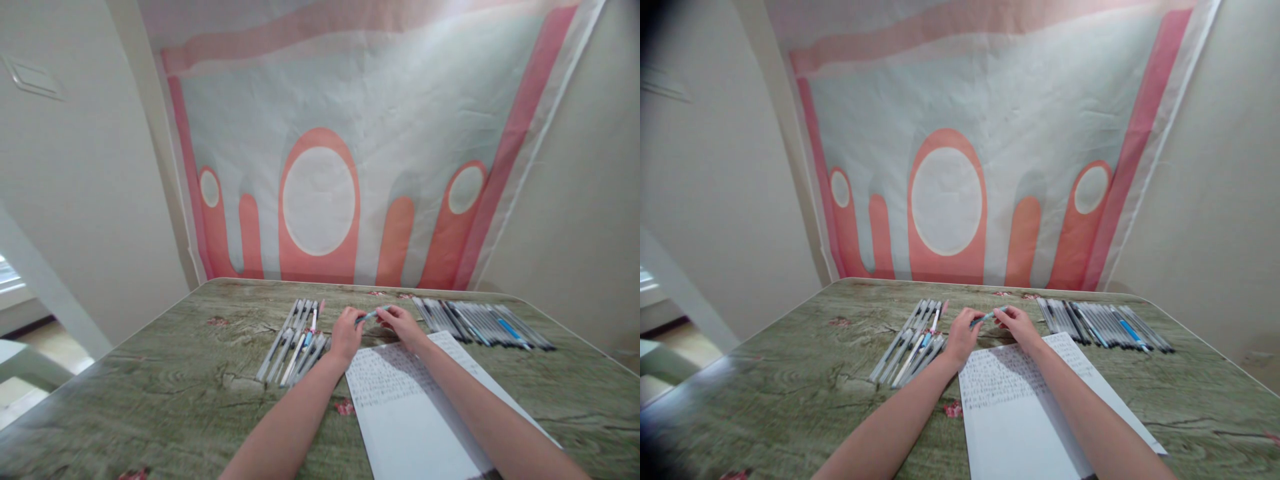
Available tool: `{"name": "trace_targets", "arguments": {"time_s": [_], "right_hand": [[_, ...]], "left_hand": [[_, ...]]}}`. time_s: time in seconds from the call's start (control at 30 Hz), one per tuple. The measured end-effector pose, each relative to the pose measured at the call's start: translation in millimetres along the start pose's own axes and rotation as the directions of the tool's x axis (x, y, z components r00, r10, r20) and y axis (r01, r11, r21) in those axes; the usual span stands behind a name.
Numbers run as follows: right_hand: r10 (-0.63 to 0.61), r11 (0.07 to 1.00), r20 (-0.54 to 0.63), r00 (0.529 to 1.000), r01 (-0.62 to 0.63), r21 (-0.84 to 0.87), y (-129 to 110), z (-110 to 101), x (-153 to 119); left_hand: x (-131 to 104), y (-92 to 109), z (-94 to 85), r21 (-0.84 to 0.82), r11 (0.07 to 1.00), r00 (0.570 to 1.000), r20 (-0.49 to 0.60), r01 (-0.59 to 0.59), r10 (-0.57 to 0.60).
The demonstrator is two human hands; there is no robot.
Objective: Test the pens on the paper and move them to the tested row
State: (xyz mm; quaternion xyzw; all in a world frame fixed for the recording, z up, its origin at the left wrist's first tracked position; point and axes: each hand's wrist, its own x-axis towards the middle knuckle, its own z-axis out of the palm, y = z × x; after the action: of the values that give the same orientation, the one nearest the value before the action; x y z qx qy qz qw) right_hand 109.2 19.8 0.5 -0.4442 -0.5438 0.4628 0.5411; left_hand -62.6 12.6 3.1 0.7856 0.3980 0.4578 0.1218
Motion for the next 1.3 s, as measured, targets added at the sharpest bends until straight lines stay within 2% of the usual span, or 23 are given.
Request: {"name": "trace_targets", "arguments": {"time_s": [0.07,0.23,0.43,0.6,0.77,0.97,1.1,1.17,1.3], "right_hand": [[0.014,1.000,-0.015,1.000,-0.014,0.001,-0.6,0.6,-0.2],[0.005,0.991,0.099,0.995,-0.019,0.135,-5.6,1.9,-3.5],[0.021,1.000,-0.027,0.999,-0.020,0.019,-0.9,1.0,-0.7],[0.003,0.994,0.104,0.995,-0.014,0.107,-1.8,1.4,-1.6],[-0.021,1.000,-0.010,1.000,0.021,-0.009,0.6,1.6,-0.8],[0.003,0.993,0.095,0.995,-0.014,0.121,-0.7,1.6,-2.2],[0.010,0.999,-0.010,1.000,-0.010,0.033,2.0,1.8,-0.2],[0.025,0.999,-0.030,0.999,-0.023,0.049,1.3,1.9,-0.5],[0.023,0.991,0.084,0.996,-0.034,0.129,-1.5,1.5,-1.9]], "left_hand": [[0.1,0.3,-0.1,-0.008,1.000,1.000,0.002,0.000,0.000],[0.5,-0.1,0.2,-0.013,1.000,1.000,-0.018,0.016,-0.016],[0.2,-0.3,1.9,-0.014,1.000,1.000,-0.010,0.003,-0.003],[0.6,-1.9,1.7,-0.012,1.000,0.999,-0.029,0.017,-0.017],[0.3,0.2,0.5,-0.021,1.000,1.000,-0.014,-0.007,0.006],[0.8,0.8,0.4,-0.010,1.000,1.000,-0.012,0.004,-0.004],[0.4,0.5,1.0,-0.015,1.000,1.000,0.000,-0.013,0.013],[0.2,0.4,1.4,-0.016,1.000,1.000,0.004,-0.016,0.016],[0.6,-0.6,1.3,-0.012,1.000,1.000,-0.005,-0.005,0.005]]}}
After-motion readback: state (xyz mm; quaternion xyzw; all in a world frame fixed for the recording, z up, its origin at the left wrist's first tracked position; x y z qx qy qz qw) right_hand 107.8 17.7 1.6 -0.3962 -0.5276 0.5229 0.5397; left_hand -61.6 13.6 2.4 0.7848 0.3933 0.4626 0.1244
